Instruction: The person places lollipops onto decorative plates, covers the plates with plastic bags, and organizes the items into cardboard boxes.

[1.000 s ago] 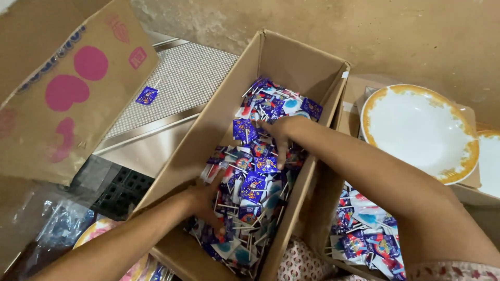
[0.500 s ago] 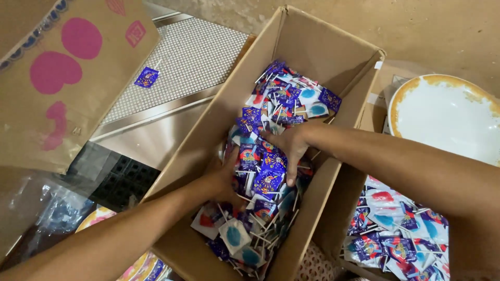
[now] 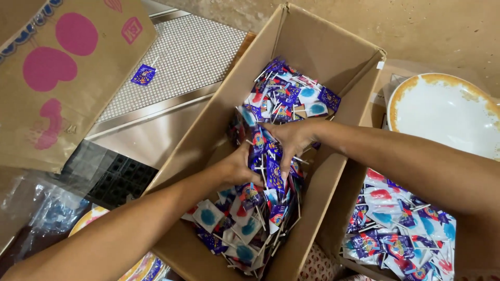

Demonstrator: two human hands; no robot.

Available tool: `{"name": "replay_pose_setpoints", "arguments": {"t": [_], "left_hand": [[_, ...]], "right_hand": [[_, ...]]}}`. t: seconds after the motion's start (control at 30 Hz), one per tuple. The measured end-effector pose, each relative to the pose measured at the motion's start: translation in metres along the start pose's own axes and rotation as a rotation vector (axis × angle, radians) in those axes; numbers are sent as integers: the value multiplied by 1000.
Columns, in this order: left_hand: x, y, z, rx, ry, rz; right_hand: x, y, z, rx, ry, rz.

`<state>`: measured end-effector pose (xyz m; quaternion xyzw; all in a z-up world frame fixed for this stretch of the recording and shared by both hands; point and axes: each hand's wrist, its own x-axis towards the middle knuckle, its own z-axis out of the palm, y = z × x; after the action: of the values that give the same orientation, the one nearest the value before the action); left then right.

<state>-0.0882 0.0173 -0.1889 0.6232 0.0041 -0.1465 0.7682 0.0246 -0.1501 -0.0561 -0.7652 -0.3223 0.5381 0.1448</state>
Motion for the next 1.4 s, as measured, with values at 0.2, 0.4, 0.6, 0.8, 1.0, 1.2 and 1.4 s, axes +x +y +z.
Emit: {"name": "replay_pose_setpoints", "arguments": {"t": [0.2, 0.4, 0.6, 0.8, 1.0, 1.2, 1.4], "left_hand": [[-33, 91, 32, 212, 48, -118], [-29, 121, 41, 72, 89, -108], [12, 100, 18, 45, -24, 168], [71, 114, 9, 162, 1, 386], [68, 153, 19, 403, 113, 249], [70, 171, 21, 464, 109, 217], [12, 237, 85, 539, 99, 128]], "right_hand": [[18, 20, -25, 36, 86, -86], [25, 36, -20, 363, 62, -135], [-22, -2, -18, 609, 303, -238], [-24, 7, -46, 659, 506, -338], [-58, -13, -47, 652, 588, -405], [-57, -12, -52, 686, 607, -461], [-125, -46, -41, 561, 594, -452]]}}
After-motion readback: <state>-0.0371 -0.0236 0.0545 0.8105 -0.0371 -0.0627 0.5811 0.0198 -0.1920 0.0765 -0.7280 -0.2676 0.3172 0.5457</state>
